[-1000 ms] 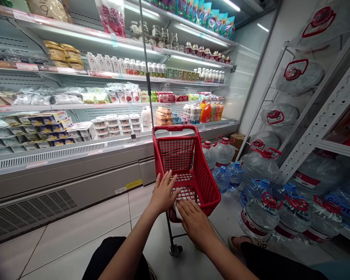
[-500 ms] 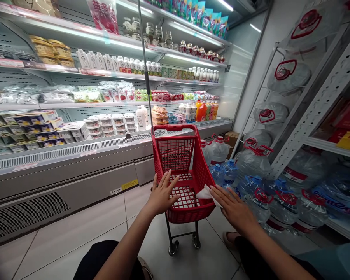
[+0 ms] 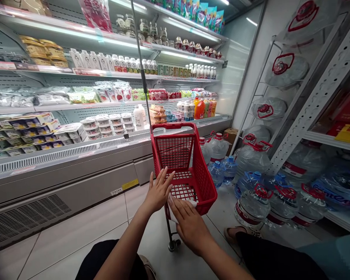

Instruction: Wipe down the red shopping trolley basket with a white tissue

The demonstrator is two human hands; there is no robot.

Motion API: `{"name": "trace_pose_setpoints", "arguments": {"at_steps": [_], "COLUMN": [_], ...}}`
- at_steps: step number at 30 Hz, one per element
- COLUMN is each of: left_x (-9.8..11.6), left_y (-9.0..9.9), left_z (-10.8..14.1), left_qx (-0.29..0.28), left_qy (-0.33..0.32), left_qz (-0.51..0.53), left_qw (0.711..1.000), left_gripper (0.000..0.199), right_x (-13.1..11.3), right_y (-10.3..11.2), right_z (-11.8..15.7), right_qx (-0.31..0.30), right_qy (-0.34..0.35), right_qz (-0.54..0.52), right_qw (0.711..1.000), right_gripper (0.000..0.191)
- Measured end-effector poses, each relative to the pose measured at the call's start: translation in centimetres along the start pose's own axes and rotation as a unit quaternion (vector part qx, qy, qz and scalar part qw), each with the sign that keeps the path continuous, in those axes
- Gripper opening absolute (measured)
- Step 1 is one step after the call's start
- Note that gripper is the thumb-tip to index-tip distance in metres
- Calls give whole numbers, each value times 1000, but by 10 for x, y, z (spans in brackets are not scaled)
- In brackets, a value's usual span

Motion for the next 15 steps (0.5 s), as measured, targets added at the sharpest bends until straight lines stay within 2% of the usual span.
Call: {"name": "trace_pose_setpoints", "arguments": {"at_steps": [2,4,6,8,11,13,15], "left_x": [-6,-14,-21,-22,-11,0,7], "left_y": [5,10,16,19,15,5,-6], "left_z": [0,-1,-2,-2,0,2,5], "left_qx": [10,26,47,70,95,97,94], "left_qy": [2,16,42,64,74,73,78], "left_qz": [-11,-25,-40,-51,-49,-37,-20], "left_qw": [1000,999,997,994,991,992,992], "left_gripper": [57,57,57,56,54,52,52], "right_x": [23,56,85,100,94,72,41], "right_y": [2,6,8,9,7,4,-2], "right_z": [13,30,45,52,45,32,16], "right_qx": [-18,-24,-15,3,42,55,49], "right_qy": [3,-19,-42,-59,-99,-108,-84], "right_qz": [3,18,39,57,76,80,78], "right_qw": [1000,999,998,997,991,989,992], "right_gripper": [91,88,83,79,77,78,82]}}
Point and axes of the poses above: each hand's wrist, its own z-axis away from the middle knuckle, its own y-axis out of the back of the hand, x = y × z, the point moved 9 cm from there along -z, towards the middle knuckle, and after that the axes turned 2 degrees about x, right-handed, at the moved point
